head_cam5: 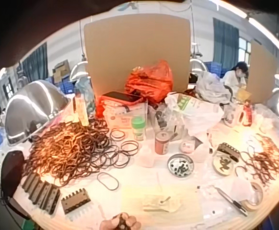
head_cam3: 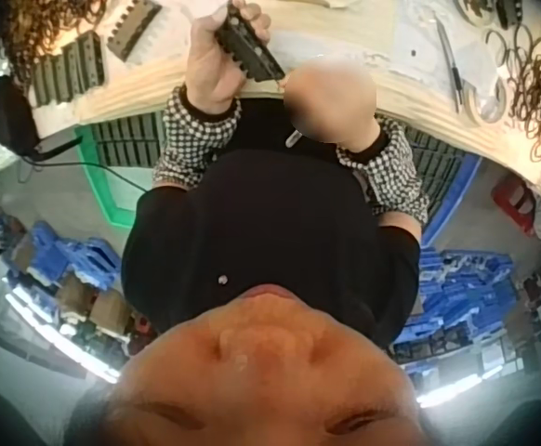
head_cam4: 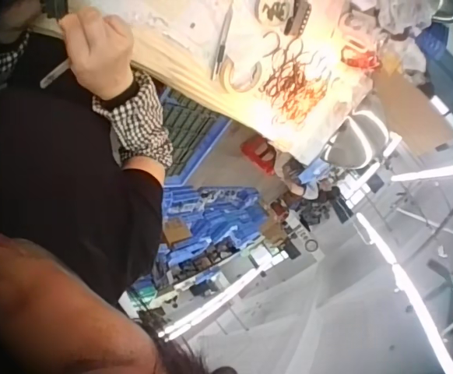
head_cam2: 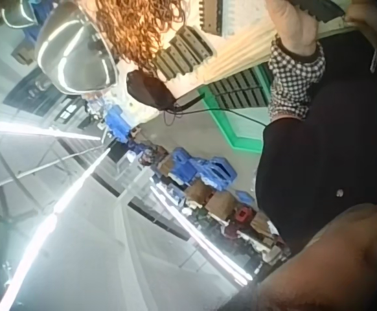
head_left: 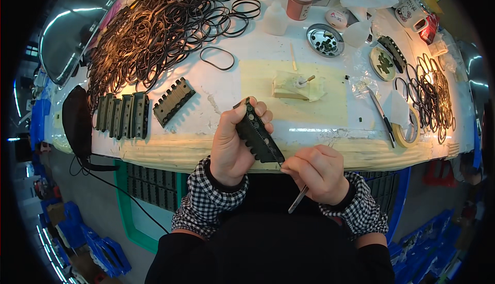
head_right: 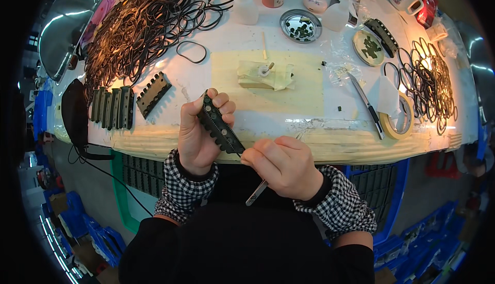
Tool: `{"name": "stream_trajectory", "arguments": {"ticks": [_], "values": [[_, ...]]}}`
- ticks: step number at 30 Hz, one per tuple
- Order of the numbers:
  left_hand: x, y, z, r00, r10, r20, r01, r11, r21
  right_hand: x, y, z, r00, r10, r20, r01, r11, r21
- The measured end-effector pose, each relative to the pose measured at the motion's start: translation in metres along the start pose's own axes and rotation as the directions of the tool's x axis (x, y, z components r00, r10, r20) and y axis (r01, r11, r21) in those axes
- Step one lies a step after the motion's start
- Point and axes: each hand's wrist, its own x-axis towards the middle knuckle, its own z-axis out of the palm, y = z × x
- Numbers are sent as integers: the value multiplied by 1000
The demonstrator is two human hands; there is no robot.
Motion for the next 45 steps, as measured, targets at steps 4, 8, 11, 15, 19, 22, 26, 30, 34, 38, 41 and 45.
{"name": "stream_trajectory", "arguments": {"ticks": [4, 8, 11, 15, 19, 22, 26, 30, 34, 38, 41, 45], "values": [[1, 2, -1, 998, -52, 22, 55, 978, -200, 4, -5, 8, 975, 190, -119, -164, 965, 205], [3, 4, 0, 998, -56, 16, 58, 950, -306, 1, -12, 18, 940, 258, -224, -204, 950, 238], [4, 5, 0, 998, -55, 20, 59, 931, -361, 3, -13, 20, 934, 211, -290, -155, 967, 203], [5, 5, -1, 997, -73, 25, 77, 912, -403, 10, -19, 14, 908, 367, -202, -289, 898, 333], [4, 6, 0, 996, -88, 33, 93, 886, -453, 14, -14, 5, 975, 120, -187, -102, 989, 105], [4, 4, 3, 1000, -1, 0, 1, 959, -282, 19, -16, 2, 952, 241, -189, -204, 959, 196], [1, 2, 6, 992, 130, -5, -130, 991, -14, 30, -22, -4, 887, 461, -7, -439, 849, 294], [-3, 2, 8, 963, 265, 54, -270, 926, 264, 41, -14, -16, 750, 600, 279, -660, 654, 369], [-6, 2, 12, 938, 325, 118, -345, 853, 392, 41, -7, -17, 777, 533, 335, -629, 673, 389], [-5, 2, 14, 952, 299, 66, -302, 878, 372, 42, -11, -15, 856, 435, 280, -512, 788, 342], [-4, 1, 10, 968, 251, 25, -245, 913, 327, 39, -11, -15, 890, 318, 328, -422, 847, 324], [-3, 4, 6, 976, 219, 14, -217, 956, 198, 33, -12, -7, 915, 379, 138, -403, 847, 347]]}}
